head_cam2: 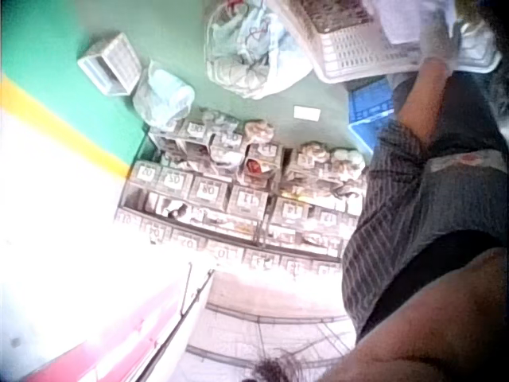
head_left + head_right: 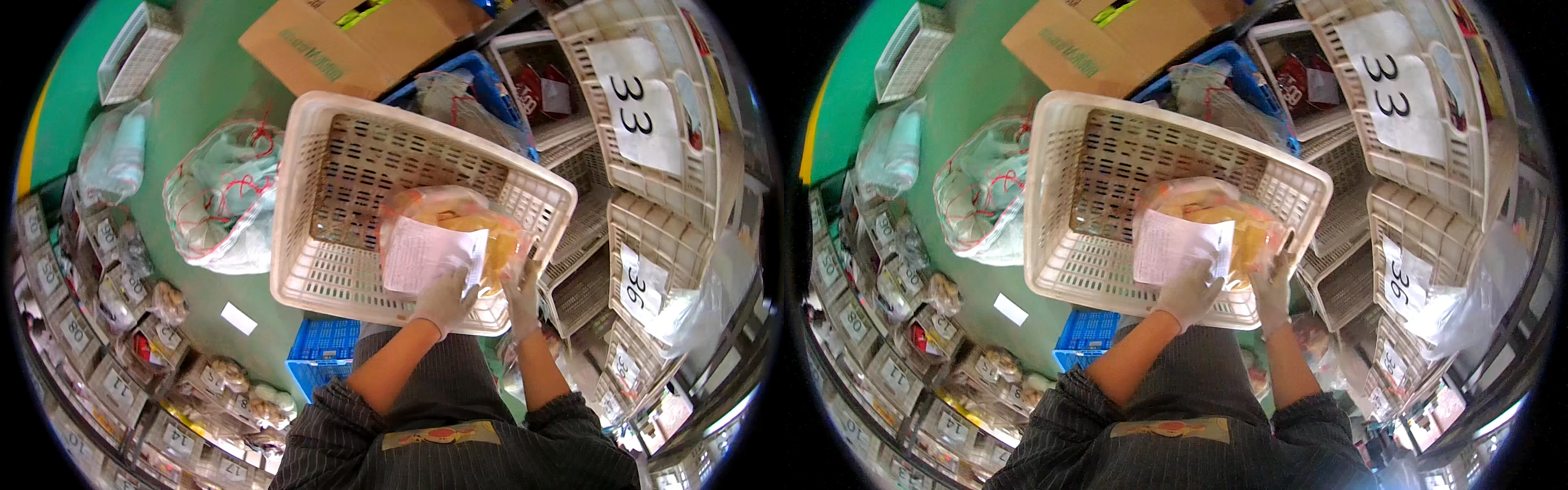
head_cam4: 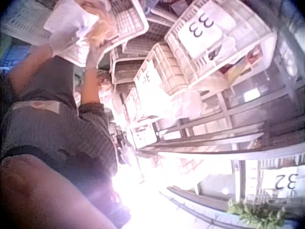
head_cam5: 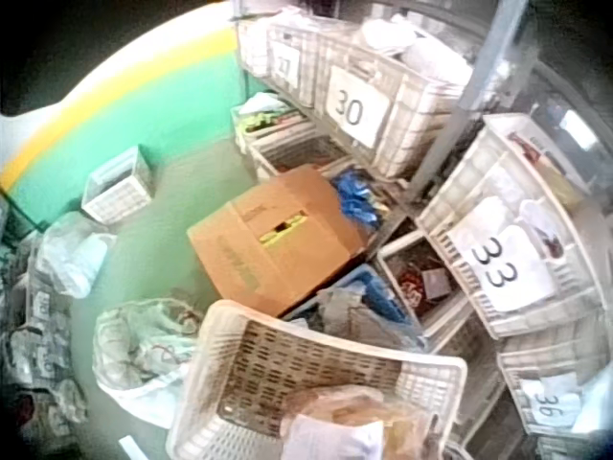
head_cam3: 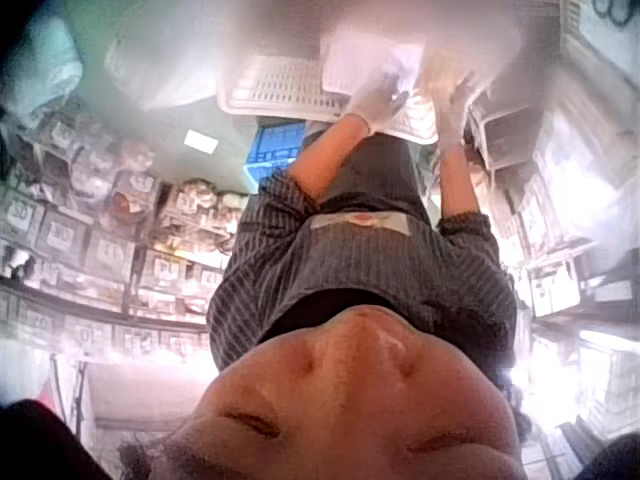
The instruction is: The person sorts various grocery items from baskets into plastic bags, writes on a document, and places items back onto shelves.
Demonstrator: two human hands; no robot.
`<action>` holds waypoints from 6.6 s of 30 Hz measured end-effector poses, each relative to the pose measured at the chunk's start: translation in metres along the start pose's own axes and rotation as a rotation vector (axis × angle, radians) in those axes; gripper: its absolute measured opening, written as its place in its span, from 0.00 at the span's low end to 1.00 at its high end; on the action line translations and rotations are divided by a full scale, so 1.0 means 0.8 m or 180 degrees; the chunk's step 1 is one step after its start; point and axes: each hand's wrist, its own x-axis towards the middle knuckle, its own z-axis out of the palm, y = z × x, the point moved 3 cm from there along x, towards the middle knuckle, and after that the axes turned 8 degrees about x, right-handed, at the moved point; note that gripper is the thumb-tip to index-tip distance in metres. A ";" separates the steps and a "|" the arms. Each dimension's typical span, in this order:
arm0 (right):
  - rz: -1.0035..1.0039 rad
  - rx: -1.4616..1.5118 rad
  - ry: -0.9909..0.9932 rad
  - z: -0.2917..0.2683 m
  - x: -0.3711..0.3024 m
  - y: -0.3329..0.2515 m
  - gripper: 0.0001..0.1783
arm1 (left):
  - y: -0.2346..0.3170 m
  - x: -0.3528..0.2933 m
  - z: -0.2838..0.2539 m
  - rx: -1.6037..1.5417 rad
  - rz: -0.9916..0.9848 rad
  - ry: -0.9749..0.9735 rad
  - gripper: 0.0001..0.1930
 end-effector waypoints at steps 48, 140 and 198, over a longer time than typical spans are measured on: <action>-0.2408 -0.2849 -0.2134 0.077 0.032 -0.179 0.09 | -0.007 0.079 -0.069 -0.2001 -0.1004 -0.2242 0.16; -0.3232 -0.2861 -0.3382 0.083 0.053 -0.143 0.07 | -0.013 0.037 -0.040 -0.2945 -0.1762 -0.0910 0.17; -0.2799 -0.2654 -0.1859 0.094 0.025 -0.100 0.09 | -0.050 -0.053 -0.116 -0.2913 -0.1266 0.0929 0.16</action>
